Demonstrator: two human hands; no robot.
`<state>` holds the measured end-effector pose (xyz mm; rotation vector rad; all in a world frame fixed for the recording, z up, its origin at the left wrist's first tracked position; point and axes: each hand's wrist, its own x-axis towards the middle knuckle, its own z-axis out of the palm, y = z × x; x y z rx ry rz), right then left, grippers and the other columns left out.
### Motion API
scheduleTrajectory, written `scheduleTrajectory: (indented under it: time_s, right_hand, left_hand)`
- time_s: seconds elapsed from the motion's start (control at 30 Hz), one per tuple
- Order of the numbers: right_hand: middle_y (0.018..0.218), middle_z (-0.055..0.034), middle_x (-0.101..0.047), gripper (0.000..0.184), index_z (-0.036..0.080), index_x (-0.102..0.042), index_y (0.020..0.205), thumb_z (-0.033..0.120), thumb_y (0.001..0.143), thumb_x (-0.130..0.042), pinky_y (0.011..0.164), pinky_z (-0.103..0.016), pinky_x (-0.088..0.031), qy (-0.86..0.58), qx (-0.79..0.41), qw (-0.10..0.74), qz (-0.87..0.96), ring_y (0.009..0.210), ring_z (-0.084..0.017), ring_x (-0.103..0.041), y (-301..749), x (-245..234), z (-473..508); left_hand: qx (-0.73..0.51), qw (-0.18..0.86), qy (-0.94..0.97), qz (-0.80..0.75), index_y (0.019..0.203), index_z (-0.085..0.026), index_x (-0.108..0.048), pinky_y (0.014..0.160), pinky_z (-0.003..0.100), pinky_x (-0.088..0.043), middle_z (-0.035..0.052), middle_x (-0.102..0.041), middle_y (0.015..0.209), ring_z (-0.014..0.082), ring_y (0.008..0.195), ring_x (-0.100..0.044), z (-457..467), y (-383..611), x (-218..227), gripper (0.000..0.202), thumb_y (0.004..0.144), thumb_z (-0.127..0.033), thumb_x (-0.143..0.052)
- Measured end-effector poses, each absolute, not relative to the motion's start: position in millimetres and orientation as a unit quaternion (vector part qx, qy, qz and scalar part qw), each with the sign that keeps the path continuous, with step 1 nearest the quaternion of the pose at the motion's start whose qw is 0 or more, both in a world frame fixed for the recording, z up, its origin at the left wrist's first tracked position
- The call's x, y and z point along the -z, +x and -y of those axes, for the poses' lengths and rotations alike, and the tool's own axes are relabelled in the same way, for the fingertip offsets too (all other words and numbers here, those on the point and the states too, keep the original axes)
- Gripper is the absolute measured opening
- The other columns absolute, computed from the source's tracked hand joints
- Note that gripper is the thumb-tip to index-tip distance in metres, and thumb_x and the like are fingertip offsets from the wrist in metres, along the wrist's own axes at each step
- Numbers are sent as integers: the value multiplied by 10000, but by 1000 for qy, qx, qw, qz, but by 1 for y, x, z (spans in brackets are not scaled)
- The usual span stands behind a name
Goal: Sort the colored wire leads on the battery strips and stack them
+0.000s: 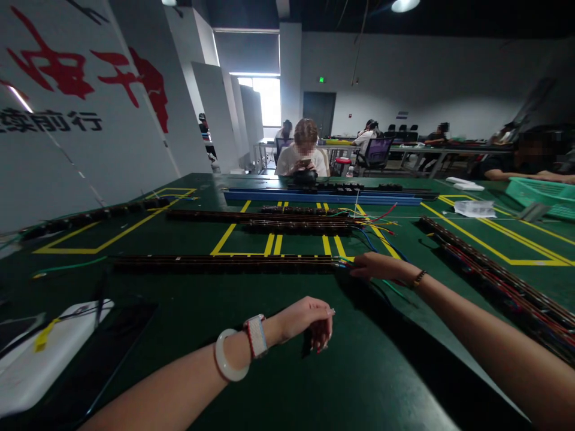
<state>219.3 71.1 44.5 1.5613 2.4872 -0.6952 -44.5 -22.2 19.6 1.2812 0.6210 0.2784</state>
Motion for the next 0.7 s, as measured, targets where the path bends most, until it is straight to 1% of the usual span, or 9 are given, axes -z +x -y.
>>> scheduleTrajectory:
  time_s: [0.23,0.4,0.5,0.57,0.7]
  right_hand:
    - [771,-42,-638,257,153,-536,869,408,870,-508,497,-216,-388,458,375,-23,-806,590,-123,-573,154,-30,-56]
    - [729,-4,-592,280,150,-523,845,426,819,-566,499,-210,-407,431,458,-49,-776,585,-107,-546,132,-24,-49]
    - [741,-6,-600,326,135,-572,856,456,801,-573,514,-213,-392,433,462,-58,-771,605,-108,-527,135,-25,-49]
    - [759,-17,-616,392,127,-614,890,504,792,-567,525,-222,-375,444,437,-50,-780,618,-115,-517,140,-28,-49]
    - [759,-26,-618,508,129,-653,928,598,749,-576,528,-239,-339,463,352,-29,-813,622,-129,-490,148,-33,-47]
  left_hand:
    - [-129,760,571,-281,723,-121,-576,566,243,-428,6,-592,612,100,537,-565,18,-45,-15,359,870,-431,-469]
    - [-142,799,515,-277,763,-108,-583,642,290,-476,63,-637,680,146,619,-632,15,-43,-12,378,860,-452,-462]
    - [-171,822,457,-295,804,-99,-573,740,336,-482,91,-652,751,174,707,-656,14,-42,-14,341,846,-429,-497]
    - [-183,836,423,-299,830,-98,-561,790,357,-470,101,-654,792,185,756,-659,13,-42,-15,308,839,-403,-519]
    - [-207,838,399,-309,837,-99,-544,808,359,-456,107,-648,813,186,777,-652,14,-41,-14,291,850,-387,-506]
